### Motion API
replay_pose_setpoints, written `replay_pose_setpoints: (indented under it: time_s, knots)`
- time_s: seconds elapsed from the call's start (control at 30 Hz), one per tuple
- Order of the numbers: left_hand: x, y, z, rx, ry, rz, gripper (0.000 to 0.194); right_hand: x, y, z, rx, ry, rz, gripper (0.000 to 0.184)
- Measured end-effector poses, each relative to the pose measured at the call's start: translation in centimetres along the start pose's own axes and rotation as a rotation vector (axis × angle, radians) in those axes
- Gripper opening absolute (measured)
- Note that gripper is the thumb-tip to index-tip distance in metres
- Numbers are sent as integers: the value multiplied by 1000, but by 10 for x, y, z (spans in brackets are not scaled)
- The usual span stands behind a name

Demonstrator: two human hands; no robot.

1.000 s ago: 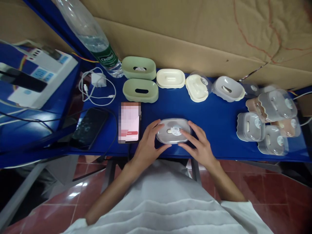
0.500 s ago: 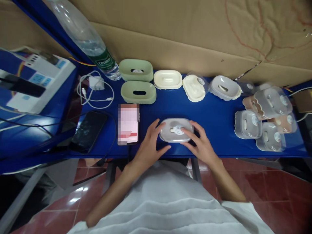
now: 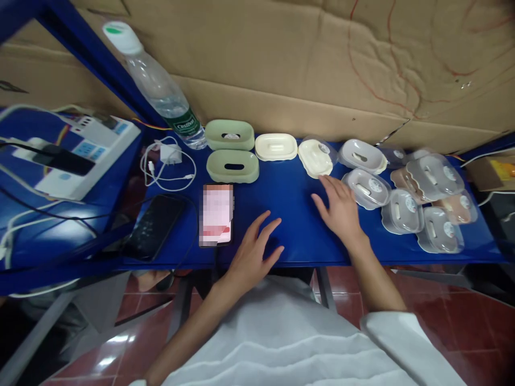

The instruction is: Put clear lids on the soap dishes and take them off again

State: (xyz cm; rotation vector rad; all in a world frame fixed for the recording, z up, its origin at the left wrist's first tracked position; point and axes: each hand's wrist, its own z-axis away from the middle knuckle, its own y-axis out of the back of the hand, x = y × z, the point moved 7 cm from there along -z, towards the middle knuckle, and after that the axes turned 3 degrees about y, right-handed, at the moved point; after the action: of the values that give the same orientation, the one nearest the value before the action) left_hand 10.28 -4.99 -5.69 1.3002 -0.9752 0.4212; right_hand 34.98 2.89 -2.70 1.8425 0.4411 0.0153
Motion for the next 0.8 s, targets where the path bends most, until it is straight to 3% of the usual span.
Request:
replay_pose_setpoints:
  time_s: [0.1,0.2,0.3,0.43,0.6,0.7,0.8]
  knots:
    - [-1,2,8,13,-12,-8,58,-4,-23,-30,-67,-3,17,62]
    - [-4,5,13,42,-8,-4,55,2,-25,-35,-88,15,-43,54]
    - [-2,8,13,69,-28,-29,52,1,-15,-25,-125,80,-182,41]
    - [10,8,6,76,-121,-116,49,-14,-7,-7,-154,147,-152,46]
    - [20,9,-1,96,-203,-214,51,-41,-6,13,-278,370,-286,42]
    - [19,7,-5,96,-200,-320,52,-17,12,0,-256,374,-314,44]
    - [18,2,-6,62,-204,-425,47,55,28,-38,-219,64,-106,47]
